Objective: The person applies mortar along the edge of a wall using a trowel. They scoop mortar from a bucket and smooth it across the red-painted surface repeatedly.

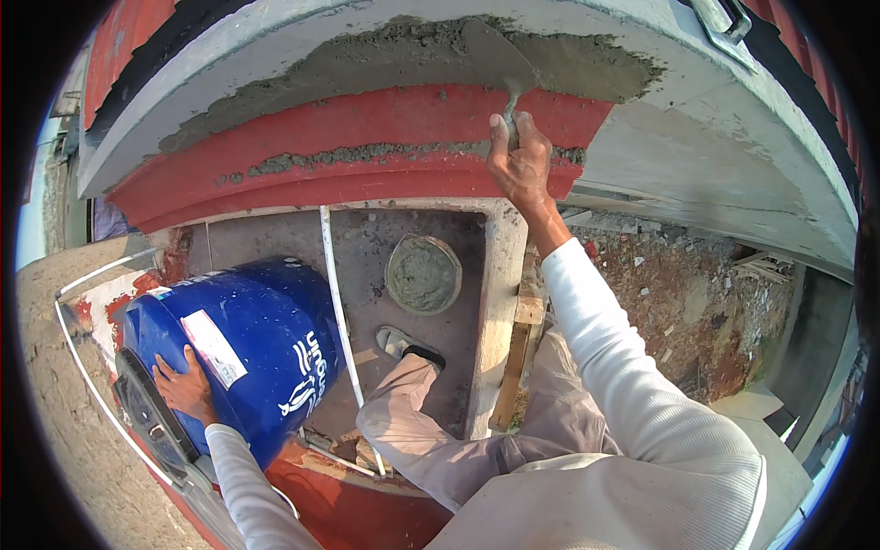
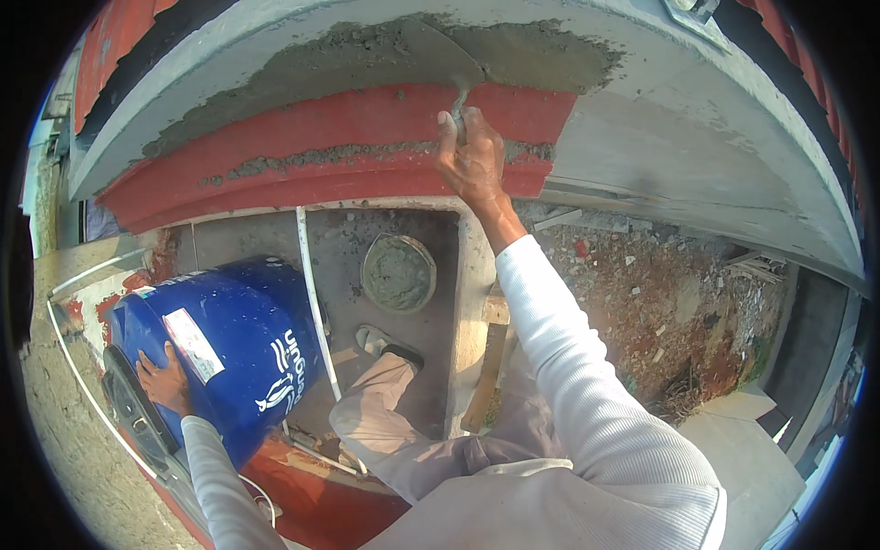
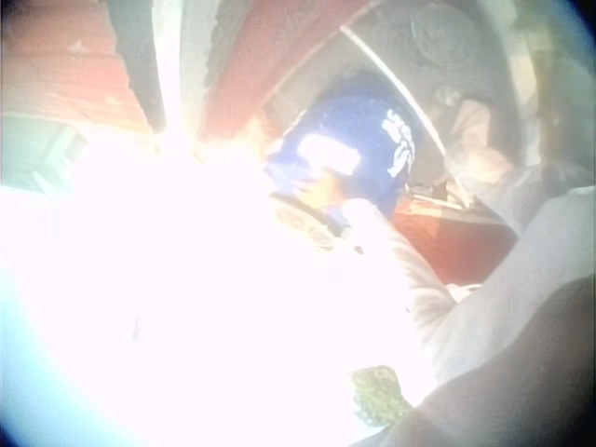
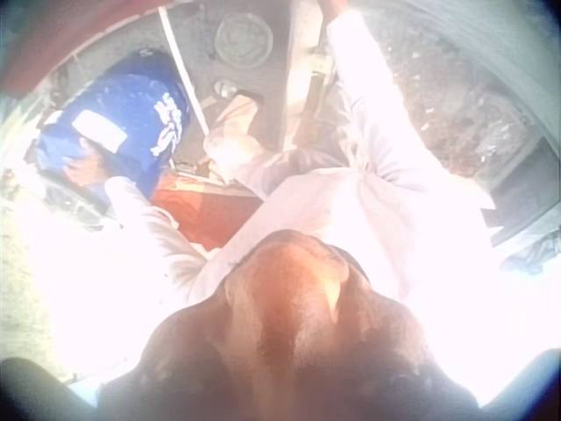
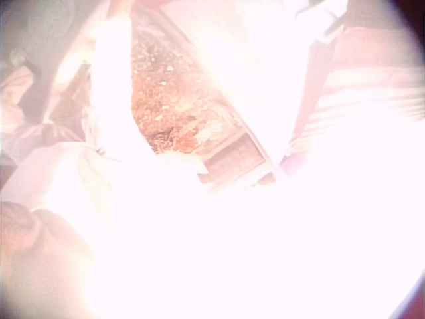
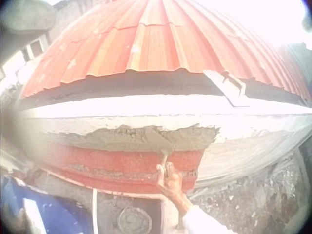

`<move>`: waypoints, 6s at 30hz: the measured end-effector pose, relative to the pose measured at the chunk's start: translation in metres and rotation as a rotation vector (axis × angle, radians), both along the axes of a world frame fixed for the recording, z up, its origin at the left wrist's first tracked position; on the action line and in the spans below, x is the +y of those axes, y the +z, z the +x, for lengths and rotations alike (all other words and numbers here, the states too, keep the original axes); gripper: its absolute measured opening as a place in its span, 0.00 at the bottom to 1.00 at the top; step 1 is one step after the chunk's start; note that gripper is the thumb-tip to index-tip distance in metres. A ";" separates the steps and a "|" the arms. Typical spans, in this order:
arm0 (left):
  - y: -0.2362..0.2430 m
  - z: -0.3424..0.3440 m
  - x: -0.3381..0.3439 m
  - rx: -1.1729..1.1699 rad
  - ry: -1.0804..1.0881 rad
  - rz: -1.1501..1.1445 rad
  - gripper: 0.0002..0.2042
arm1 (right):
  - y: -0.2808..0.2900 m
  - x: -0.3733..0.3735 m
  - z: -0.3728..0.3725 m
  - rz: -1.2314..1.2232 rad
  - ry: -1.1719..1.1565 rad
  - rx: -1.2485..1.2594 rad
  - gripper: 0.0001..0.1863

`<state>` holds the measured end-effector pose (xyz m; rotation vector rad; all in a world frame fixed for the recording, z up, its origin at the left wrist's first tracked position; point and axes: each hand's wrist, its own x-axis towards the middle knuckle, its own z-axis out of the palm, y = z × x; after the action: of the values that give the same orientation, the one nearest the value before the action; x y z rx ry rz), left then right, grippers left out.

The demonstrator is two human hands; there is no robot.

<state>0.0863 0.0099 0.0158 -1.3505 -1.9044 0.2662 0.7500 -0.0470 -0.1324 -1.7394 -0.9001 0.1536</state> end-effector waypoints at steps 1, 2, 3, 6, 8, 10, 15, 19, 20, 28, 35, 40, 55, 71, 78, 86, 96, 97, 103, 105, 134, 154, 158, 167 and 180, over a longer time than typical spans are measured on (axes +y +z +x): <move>-0.001 0.000 0.000 -0.002 0.000 -0.001 0.40 | -0.004 -0.006 0.010 -0.001 0.000 -0.002 0.11; -0.001 -0.002 -0.001 0.007 0.006 -0.006 0.40 | -0.002 -0.010 0.018 -0.025 0.024 -0.037 0.11; -0.001 -0.004 -0.001 0.016 0.014 -0.012 0.40 | -0.001 -0.013 0.023 -0.049 0.050 -0.072 0.10; 0.001 -0.006 -0.002 0.011 -0.032 -0.001 0.40 | -0.007 -0.031 0.026 -0.004 0.050 0.018 0.11; 0.002 0.002 0.001 -0.007 -0.028 -0.007 0.40 | -0.010 -0.035 0.024 -0.009 0.024 0.071 0.12; 0.002 0.003 -0.001 -0.021 -0.032 -0.018 0.40 | 0.009 -0.023 0.008 -0.026 0.082 -0.029 0.12; 0.002 0.004 -0.001 0.008 -0.007 -0.017 0.40 | 0.037 0.015 -0.013 -0.080 0.098 -0.258 0.14; 0.002 0.003 -0.001 0.008 0.014 -0.024 0.40 | 0.052 -0.009 0.029 -0.229 0.125 -0.295 0.15; 0.002 0.003 -0.001 0.001 0.007 -0.022 0.40 | 0.052 -0.017 0.041 -0.229 0.103 -0.296 0.15; 0.001 -0.001 0.000 0.017 0.004 -0.006 0.40 | 0.033 -0.065 0.070 -0.132 0.025 -0.129 0.13; -0.004 0.007 0.002 0.016 0.015 -0.010 0.41 | 0.006 0.012 -0.017 -0.069 0.182 -0.265 0.14; 0.002 -0.001 0.001 0.009 0.021 -0.028 0.42 | -0.003 -0.005 0.010 -0.125 0.009 -0.315 0.11; 0.003 -0.003 0.005 0.006 0.033 -0.027 0.43 | 0.004 -0.124 0.142 -0.193 -0.372 -0.176 0.12; -0.001 -0.016 0.001 0.055 0.034 0.001 0.43 | 0.013 -0.183 0.106 -0.395 -0.204 0.186 0.18; -0.005 -0.012 0.008 0.043 0.021 -0.008 0.44 | -0.051 -0.118 -0.001 -0.586 0.308 0.998 0.18; 0.001 -0.016 0.007 0.016 0.049 -0.034 0.44 | -0.075 -0.131 0.037 -0.449 0.140 1.304 0.12; -0.008 -0.022 0.009 0.030 0.026 -0.022 0.43 | -0.069 -0.239 0.112 -0.224 -0.135 1.443 0.14; -0.008 -0.024 0.008 0.028 0.029 -0.026 0.43 | -0.069 -0.243 0.105 -0.230 -0.136 1.440 0.14; -0.009 -0.018 0.009 0.051 -0.008 -0.011 0.42 | -0.036 -0.211 0.014 -0.427 0.125 1.513 0.15; -0.008 -0.017 0.008 0.052 0.001 -0.016 0.41 | -0.045 -0.194 -0.025 -0.506 0.282 1.495 0.15; 0.000 -0.003 0.005 -0.119 -0.020 -0.013 0.43 | -0.109 0.311 -0.453 -0.526 0.764 1.187 0.19; -0.004 -0.017 0.003 -0.052 -0.003 -0.001 0.42 | -0.097 0.126 -0.293 -0.377 0.356 1.491 0.14; -0.005 -0.023 0.005 -0.016 0.028 -0.008 0.42 | -0.095 0.093 -0.257 -0.368 0.322 1.506 0.14; -0.005 -0.020 0.007 0.001 0.037 -0.020 0.42 | -0.077 0.026 -0.180 -0.362 0.191 1.465 0.13; -0.006 -0.022 0.007 0.010 0.007 -0.011 0.43 | -0.091 -0.087 -0.061 -0.408 0.044 1.131 0.15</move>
<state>0.0640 0.0173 0.0094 -1.3475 -1.9022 0.2874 0.6892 -0.1336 -0.2238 -1.6109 -0.0514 1.2719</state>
